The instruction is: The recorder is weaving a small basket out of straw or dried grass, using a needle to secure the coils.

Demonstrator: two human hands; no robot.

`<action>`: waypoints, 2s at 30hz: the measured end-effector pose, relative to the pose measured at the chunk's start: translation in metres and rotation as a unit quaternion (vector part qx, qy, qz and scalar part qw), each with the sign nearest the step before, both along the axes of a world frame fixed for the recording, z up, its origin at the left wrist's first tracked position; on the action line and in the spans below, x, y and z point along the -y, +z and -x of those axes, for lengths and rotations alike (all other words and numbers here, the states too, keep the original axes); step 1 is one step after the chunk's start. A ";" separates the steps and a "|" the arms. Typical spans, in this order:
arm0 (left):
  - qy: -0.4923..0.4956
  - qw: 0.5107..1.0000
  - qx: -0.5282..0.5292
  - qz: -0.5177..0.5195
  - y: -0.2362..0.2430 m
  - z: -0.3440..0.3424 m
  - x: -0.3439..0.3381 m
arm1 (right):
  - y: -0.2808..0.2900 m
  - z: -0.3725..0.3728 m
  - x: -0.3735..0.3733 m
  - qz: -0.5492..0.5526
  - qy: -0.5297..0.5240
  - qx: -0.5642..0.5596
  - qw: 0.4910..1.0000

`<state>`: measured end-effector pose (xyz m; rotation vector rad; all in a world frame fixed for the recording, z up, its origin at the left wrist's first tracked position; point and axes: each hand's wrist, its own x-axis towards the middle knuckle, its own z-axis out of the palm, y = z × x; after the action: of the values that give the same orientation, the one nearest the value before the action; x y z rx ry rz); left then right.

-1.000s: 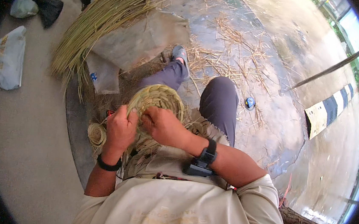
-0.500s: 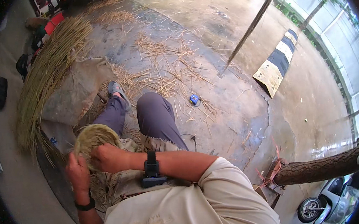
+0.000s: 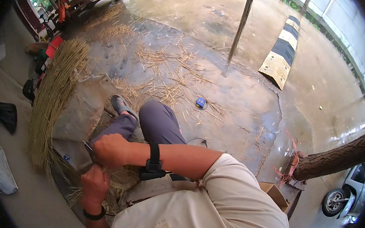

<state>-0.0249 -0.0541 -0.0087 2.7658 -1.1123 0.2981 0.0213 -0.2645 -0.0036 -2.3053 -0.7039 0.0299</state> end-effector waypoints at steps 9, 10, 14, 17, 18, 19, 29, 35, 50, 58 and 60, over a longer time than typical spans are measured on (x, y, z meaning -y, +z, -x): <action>-0.038 0.999 -0.022 0.005 0.017 0.001 0.022 | -0.020 -0.037 0.009 -0.275 -0.103 -0.001 0.956; -0.032 0.999 -0.018 0.003 0.014 0.000 0.019 | -0.015 -0.027 0.014 -0.259 -0.076 -0.015 0.963; -0.004 0.999 -0.028 -0.016 0.012 -0.010 0.006 | -0.007 0.000 0.015 -0.433 0.038 -0.133 0.891; 0.026 0.998 -0.036 0.040 0.009 -0.017 -0.022 | 0.028 -0.005 0.031 -0.676 -0.003 -0.386 0.628; 0.048 0.998 -0.025 0.030 0.010 -0.017 -0.036 | 0.036 -0.007 0.040 -0.713 -0.005 -0.383 0.587; 0.071 0.997 -0.013 0.018 0.013 -0.016 -0.055 | 0.040 -0.007 0.052 -0.706 -0.009 -0.351 0.615; 0.233 0.972 0.028 -0.021 0.020 -0.003 -0.177 | 0.007 -0.016 0.281 -0.720 -0.274 -0.067 0.634; 0.151 0.986 -0.074 0.018 0.021 -0.010 -0.127 | 0.018 -0.022 0.172 -0.467 -0.299 -0.045 0.831; 0.036 0.990 -0.095 0.096 -0.017 -0.022 -0.069 | -0.063 -0.041 0.048 0.062 0.231 -0.354 0.904; 0.041 0.987 -0.118 0.098 -0.029 -0.026 -0.058 | -0.017 -0.029 -0.010 -0.442 0.048 -0.481 0.756; 0.038 0.989 -0.112 0.084 -0.029 -0.024 -0.059 | -0.012 -0.033 -0.020 -0.507 -0.003 -0.496 0.705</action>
<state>-0.0008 0.0044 -0.0381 2.6191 -0.8862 0.0814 0.0545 -0.2445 -0.0153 -0.9383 -0.0390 0.6584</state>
